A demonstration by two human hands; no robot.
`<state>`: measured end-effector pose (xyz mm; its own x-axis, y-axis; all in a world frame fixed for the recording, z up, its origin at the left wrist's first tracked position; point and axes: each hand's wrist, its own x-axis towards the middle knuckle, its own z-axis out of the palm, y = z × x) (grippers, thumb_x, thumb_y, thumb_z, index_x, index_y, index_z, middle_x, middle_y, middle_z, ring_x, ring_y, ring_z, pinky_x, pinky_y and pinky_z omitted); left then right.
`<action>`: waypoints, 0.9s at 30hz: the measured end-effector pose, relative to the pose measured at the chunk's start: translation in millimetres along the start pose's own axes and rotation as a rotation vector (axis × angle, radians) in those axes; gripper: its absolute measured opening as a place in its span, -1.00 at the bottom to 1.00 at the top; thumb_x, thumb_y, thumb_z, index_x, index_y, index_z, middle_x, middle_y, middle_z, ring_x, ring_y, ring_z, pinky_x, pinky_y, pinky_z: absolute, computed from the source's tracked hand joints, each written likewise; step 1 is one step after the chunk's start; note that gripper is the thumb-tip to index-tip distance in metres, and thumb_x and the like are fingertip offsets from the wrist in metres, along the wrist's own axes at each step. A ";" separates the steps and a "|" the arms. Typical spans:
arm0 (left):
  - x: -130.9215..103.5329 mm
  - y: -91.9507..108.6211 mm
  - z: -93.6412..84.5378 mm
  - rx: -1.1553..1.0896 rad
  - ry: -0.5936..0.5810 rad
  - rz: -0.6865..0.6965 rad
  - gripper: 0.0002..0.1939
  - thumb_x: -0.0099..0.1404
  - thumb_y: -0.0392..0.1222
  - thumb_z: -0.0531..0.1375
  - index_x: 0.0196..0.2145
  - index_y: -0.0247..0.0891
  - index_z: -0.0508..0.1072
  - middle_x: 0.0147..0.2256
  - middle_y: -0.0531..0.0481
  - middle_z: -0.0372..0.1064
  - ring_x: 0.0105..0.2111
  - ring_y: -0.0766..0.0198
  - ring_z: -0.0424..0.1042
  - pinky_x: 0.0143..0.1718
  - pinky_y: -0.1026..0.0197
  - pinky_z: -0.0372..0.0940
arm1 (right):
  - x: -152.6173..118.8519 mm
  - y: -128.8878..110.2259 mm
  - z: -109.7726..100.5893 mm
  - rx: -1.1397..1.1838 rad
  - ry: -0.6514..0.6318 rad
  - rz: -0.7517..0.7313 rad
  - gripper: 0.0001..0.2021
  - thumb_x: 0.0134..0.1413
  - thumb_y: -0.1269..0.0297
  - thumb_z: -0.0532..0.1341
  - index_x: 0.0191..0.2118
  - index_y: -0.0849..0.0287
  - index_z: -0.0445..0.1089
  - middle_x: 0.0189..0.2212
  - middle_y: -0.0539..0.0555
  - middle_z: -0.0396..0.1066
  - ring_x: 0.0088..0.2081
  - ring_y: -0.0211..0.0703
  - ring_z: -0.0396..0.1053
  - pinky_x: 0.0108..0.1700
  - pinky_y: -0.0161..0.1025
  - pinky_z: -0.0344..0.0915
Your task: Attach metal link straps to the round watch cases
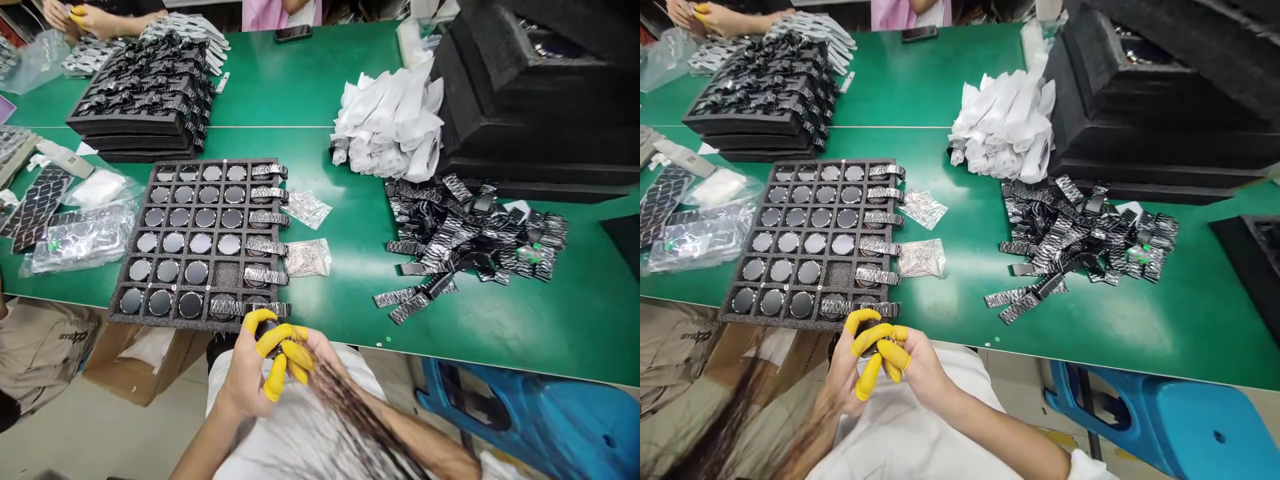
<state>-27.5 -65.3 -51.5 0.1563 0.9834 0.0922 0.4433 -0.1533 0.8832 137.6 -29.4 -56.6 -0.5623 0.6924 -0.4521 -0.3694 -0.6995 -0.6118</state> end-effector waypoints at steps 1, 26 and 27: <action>0.4 0.7 0.0 0.007 0.007 0.017 -0.52 0.46 -0.05 0.13 0.28 -0.07 0.43 0.14 -0.21 0.33 0.10 -0.07 0.44 0.11 -0.15 0.44 | -0.6 -1.2 1.2 -0.001 -0.002 0.001 -0.38 -0.13 -0.34 0.51 -0.32 0.20 0.54 -0.62 -0.09 0.33 -0.60 -0.38 0.09 -0.52 -0.36 0.02; -9.7 -5.4 -15.0 -0.646 -0.004 -0.296 -0.40 0.33 0.36 0.27 -0.03 -0.25 0.59 -0.20 -0.17 0.55 -0.19 0.00 0.57 -0.14 0.03 0.47 | -4.2 -10.4 -7.5 -0.350 -0.254 -0.096 -0.49 0.18 -0.30 0.34 -0.34 0.13 0.47 -0.51 0.01 0.42 -0.49 -0.21 0.34 -0.39 -0.25 0.31; -11.1 -4.5 -21.8 -0.710 0.003 -0.327 -0.43 0.30 0.34 0.32 -0.09 -0.25 0.58 -0.25 -0.15 0.56 -0.25 0.05 0.57 -0.20 0.08 0.46 | -6.0 -16.9 -8.8 -0.454 -0.291 -0.150 -0.52 0.17 -0.27 0.37 -0.30 0.12 0.51 -0.37 0.08 0.50 -0.34 -0.12 0.44 -0.25 -0.19 0.42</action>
<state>-50.4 -73.4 -46.5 0.1125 0.9683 -0.2229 -0.2049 0.2421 0.9484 153.7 -20.2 -49.2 -0.7330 0.6560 -0.1799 -0.1414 -0.4057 -0.9030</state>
